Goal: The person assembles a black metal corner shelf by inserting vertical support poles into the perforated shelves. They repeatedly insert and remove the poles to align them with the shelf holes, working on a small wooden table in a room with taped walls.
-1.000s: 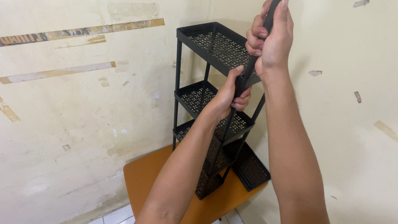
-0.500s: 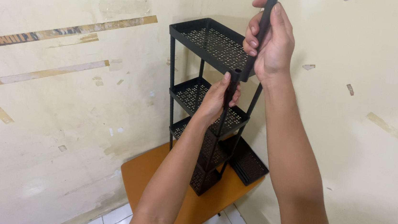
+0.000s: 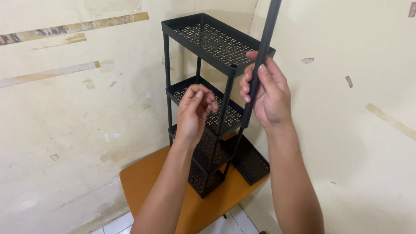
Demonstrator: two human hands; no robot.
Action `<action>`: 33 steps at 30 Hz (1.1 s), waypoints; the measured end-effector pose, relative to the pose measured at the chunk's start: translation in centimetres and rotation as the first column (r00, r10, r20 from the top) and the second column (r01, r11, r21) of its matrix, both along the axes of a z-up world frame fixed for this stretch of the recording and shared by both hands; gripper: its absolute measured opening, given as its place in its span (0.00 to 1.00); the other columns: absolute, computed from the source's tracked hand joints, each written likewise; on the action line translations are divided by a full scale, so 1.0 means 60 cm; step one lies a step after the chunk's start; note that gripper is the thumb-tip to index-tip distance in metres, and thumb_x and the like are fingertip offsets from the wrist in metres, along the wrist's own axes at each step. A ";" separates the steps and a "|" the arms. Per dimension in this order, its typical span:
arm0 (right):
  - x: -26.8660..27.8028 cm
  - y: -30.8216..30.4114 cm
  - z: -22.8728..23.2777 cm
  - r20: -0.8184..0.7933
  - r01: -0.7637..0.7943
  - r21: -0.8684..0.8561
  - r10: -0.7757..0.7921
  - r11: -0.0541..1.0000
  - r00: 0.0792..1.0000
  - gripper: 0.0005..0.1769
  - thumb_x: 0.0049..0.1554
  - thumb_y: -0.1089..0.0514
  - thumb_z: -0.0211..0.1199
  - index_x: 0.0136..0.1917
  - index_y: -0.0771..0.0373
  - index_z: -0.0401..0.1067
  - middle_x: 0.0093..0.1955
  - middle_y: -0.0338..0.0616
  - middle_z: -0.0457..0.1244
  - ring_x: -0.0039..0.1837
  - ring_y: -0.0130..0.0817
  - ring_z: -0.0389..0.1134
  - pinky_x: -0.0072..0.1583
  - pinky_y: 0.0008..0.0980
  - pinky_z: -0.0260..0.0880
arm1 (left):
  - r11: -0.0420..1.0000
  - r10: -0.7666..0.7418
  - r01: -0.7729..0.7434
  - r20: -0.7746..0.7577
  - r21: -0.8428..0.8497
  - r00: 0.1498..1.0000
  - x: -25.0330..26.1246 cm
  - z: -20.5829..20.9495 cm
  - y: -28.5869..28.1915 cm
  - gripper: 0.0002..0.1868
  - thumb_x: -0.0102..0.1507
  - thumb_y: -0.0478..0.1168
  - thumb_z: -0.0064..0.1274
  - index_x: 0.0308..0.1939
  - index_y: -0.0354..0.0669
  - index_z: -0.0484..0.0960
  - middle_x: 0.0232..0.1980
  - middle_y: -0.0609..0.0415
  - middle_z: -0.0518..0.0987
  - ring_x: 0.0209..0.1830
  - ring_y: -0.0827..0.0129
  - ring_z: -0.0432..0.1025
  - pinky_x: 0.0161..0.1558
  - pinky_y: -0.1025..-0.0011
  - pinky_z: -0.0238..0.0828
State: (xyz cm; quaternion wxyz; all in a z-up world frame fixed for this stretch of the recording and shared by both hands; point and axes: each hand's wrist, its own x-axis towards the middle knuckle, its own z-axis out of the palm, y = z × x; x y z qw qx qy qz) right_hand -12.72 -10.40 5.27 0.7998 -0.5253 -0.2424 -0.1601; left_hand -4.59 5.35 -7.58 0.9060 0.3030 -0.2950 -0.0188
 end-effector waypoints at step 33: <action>-0.225 -0.172 -0.410 -0.458 0.055 0.283 0.084 0.958 0.885 0.22 0.68 0.51 0.52 0.68 0.68 0.65 0.41 0.40 0.59 0.33 0.24 0.55 0.33 0.23 0.52 | 0.934 -0.245 0.270 -0.130 0.235 0.961 -0.105 -0.014 -0.259 0.23 0.72 0.39 0.47 0.68 0.29 0.71 0.56 0.41 0.82 0.50 0.60 0.81 0.53 0.64 0.79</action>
